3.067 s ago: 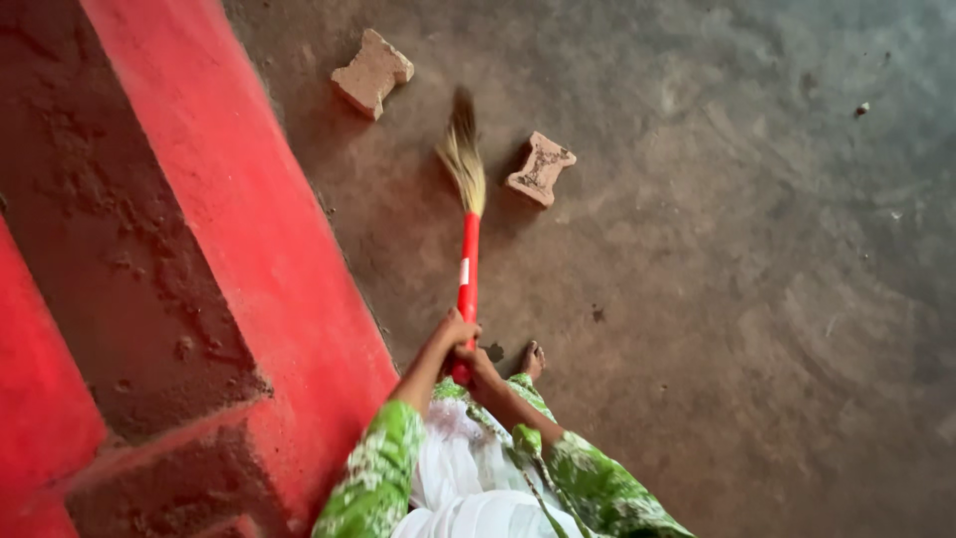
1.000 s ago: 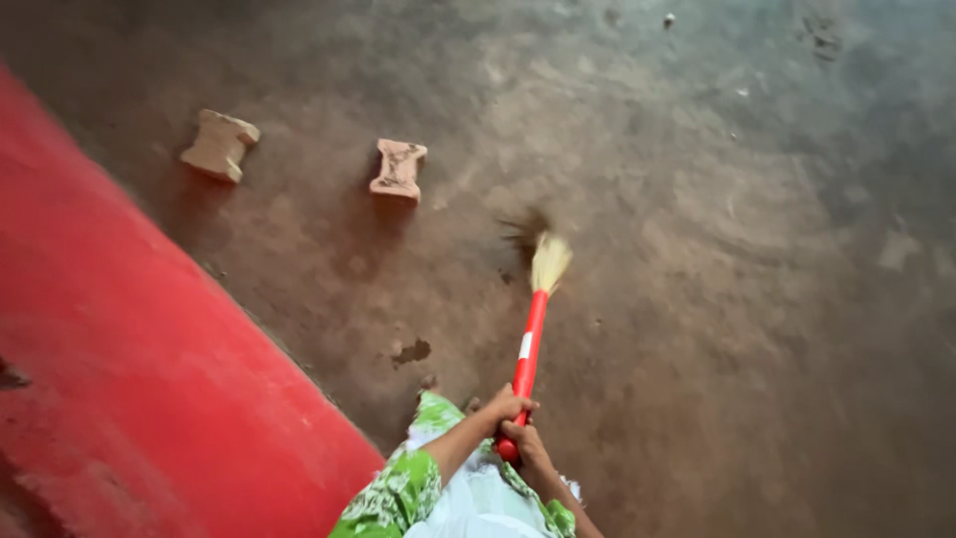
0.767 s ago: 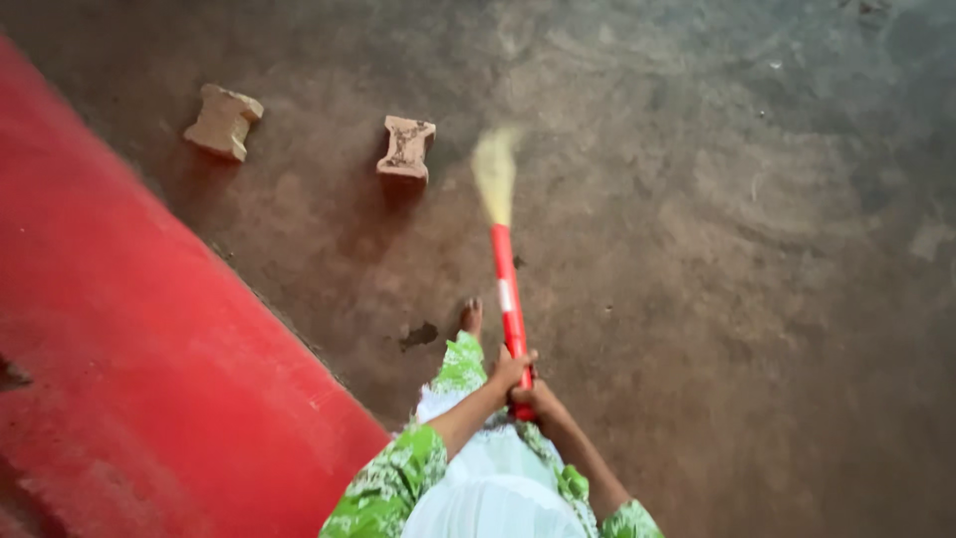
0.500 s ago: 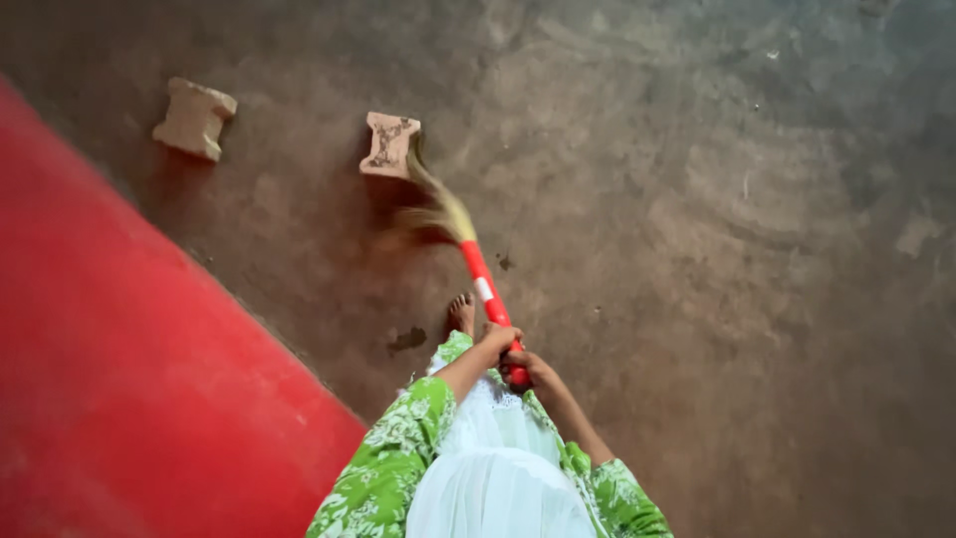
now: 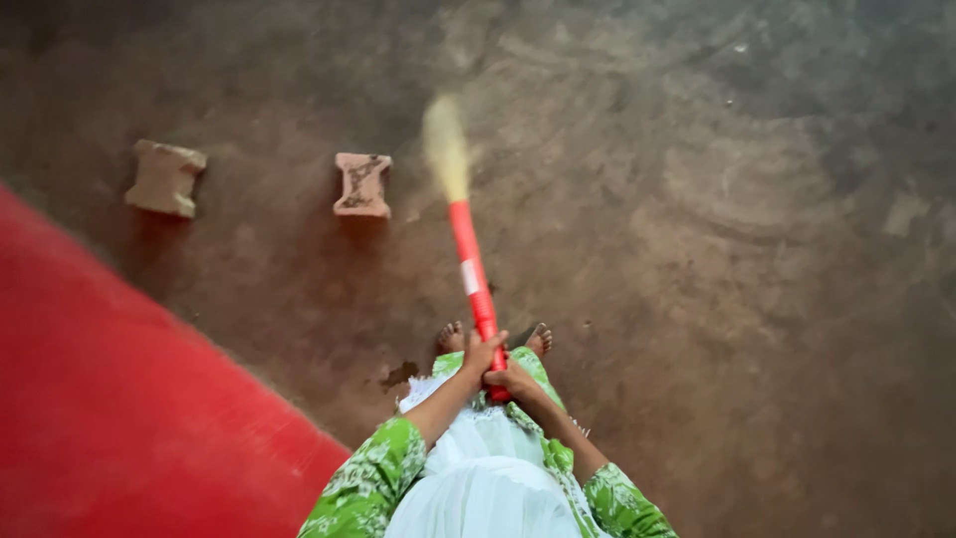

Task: The person sweeps the concrete entryway and the corner along a wall using a broom by hand, pushing debris toward the drain.

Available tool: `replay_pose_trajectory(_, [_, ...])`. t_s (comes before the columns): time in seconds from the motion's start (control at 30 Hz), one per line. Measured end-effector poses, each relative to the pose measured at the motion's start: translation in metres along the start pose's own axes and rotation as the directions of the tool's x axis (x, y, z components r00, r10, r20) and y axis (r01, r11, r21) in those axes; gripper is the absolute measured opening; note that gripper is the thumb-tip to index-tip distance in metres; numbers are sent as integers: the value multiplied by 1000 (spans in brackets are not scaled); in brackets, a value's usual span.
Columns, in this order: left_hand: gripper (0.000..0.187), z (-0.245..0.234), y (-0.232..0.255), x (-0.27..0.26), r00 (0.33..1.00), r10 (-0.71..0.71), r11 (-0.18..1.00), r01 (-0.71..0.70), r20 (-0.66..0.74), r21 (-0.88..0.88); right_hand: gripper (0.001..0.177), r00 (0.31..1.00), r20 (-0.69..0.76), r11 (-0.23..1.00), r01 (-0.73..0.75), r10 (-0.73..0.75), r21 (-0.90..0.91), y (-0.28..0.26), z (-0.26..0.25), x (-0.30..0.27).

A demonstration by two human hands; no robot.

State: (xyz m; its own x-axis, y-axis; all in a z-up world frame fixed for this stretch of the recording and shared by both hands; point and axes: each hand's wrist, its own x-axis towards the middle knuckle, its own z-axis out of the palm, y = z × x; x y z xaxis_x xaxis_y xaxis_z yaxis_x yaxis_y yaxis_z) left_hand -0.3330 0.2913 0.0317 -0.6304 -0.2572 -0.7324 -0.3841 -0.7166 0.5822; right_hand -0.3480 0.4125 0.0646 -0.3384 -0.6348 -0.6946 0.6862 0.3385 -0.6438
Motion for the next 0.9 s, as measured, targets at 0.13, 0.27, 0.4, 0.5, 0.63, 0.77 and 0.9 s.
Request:
replay_pose_trajectory(0.13, [36, 32, -15, 3, 978, -77, 997, 73, -194, -28, 22, 985, 29, 985, -172, 172, 14, -8, -48, -10])
replay_pose_trajectory(0.27, [38, 80, -66, 22, 961, -188, 957, 226, -206, 180, 22, 975, 88, 890, -223, 205, 397, -13, -88, -46])
replay_pose_trajectory(0.4, [45, 165, -71, 86, 888, -313, 947, 320, 336, 34, 30, 996, 68, 722, -5, -58, 692, -49, -152, -77])
replay_pose_trajectory(0.5, [28, 226, -94, 106, 853, -485, 787, 330, 193, 521, 26, 978, -198, 831, 62, 59, 553, -66, -196, -76])
replay_pose_trajectory(0.63, [38, 276, -65, 104, 890, -395, 826, 236, 227, 512, 34, 950, -299, 950, 7, 92, 313, -83, -229, -79])
replay_pose_trajectory(0.77, [49, 290, -24, 79, 937, -274, 945, 221, 215, 241, 28, 954, -298, 962, 96, -16, 255, -98, -236, -64])
replay_pose_trajectory(0.9, [49, 291, -7, 82, 967, -51, 996, 69, 250, -64, 55, 946, -278, 979, 191, -164, 73, -123, -250, -41])
